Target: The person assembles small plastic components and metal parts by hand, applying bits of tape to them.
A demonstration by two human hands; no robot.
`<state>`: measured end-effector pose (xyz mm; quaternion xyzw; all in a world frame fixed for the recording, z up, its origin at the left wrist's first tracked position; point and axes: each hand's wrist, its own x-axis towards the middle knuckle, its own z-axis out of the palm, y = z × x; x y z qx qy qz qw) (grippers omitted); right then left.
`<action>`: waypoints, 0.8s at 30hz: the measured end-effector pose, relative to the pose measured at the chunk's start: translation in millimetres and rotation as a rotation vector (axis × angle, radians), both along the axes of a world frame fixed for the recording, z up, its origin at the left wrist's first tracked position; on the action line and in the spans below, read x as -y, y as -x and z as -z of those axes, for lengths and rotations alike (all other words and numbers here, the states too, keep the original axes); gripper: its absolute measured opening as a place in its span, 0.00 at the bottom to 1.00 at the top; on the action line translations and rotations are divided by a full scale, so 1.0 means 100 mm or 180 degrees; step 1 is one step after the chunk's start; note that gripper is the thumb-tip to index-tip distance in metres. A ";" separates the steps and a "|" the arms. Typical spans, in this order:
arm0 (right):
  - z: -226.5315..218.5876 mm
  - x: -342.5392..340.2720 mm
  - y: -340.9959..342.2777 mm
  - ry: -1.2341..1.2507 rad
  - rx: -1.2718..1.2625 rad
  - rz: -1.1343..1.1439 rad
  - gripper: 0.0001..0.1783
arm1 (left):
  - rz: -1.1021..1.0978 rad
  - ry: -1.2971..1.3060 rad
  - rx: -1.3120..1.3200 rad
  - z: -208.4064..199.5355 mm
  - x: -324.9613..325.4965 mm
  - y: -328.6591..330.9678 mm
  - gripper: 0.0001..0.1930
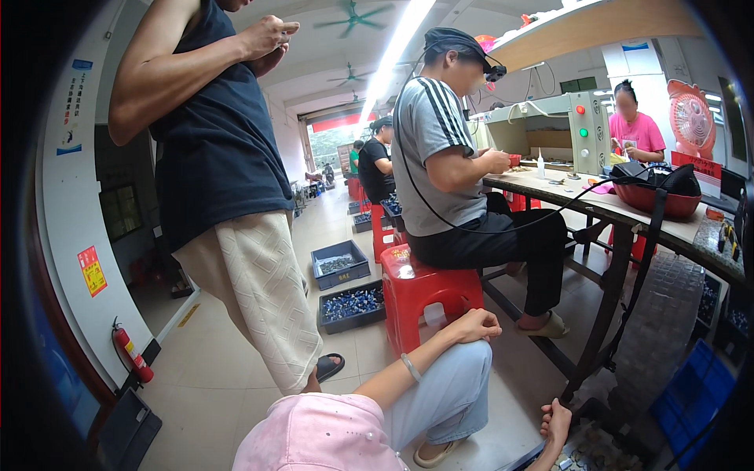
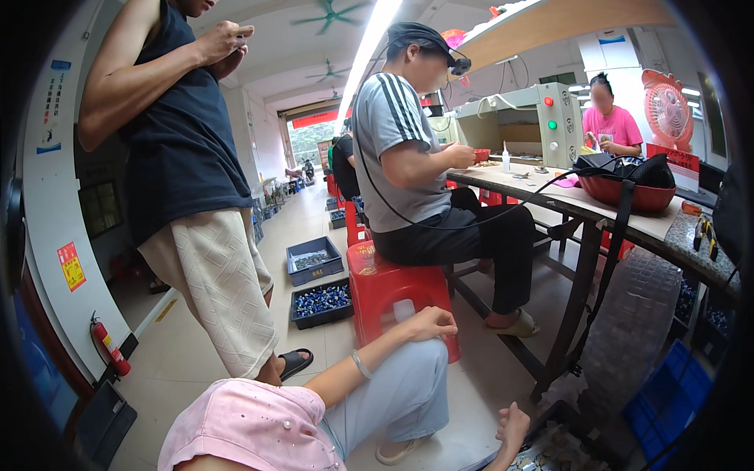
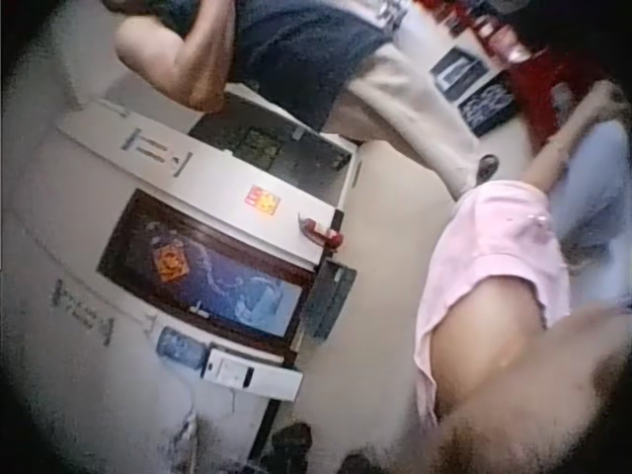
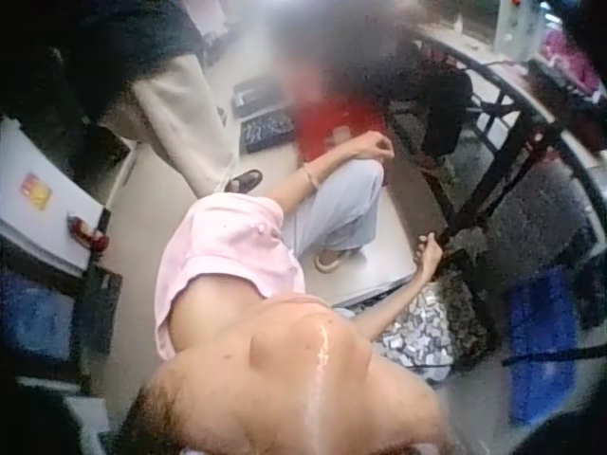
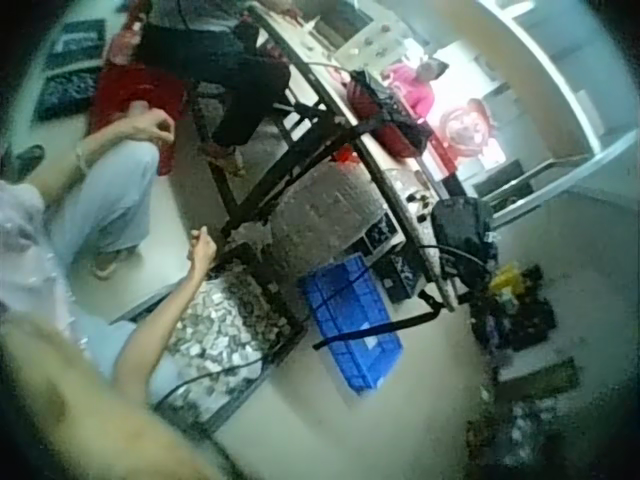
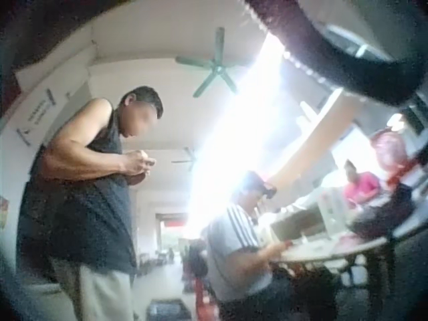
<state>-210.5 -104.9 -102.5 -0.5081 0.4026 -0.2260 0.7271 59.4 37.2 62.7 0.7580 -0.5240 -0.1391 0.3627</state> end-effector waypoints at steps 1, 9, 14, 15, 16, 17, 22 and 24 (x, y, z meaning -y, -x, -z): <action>0.02 0.00 0.00 0.0029 -0.0062 -0.0053 0.23 | -0.0010 0.0001 -0.0020 0.00 -0.01 0.02 0.15; 0.16 0.08 -0.06 0.0190 0.0186 -0.0196 0.23 | 0.0035 0.0016 0.0060 0.01 0.05 -0.07 0.12; -0.14 -0.04 -0.07 0.0019 0.0062 -0.0203 0.22 | -0.0047 0.0054 -0.0024 0.01 0.04 -0.11 0.13; -0.12 -0.03 -0.06 0.0004 0.0049 -0.0200 0.22 | -0.0040 0.0042 -0.0027 0.00 0.05 -0.09 0.14; -0.12 -0.05 -0.07 -0.0006 0.0059 -0.0216 0.22 | -0.0024 0.0022 -0.0043 0.01 0.03 -0.10 0.14; -0.11 -0.07 -0.08 -0.0030 0.0058 -0.0210 0.22 | -0.0034 0.0036 -0.0096 0.02 0.01 -0.10 0.14; -0.17 -0.14 -0.07 0.0033 -0.0015 -0.0193 0.22 | -0.0088 -0.0007 -0.0161 0.01 -0.05 -0.06 0.14; -0.18 -0.15 -0.06 0.0035 -0.0006 -0.0177 0.22 | -0.0099 -0.0153 -0.0124 0.00 -0.05 -0.07 0.13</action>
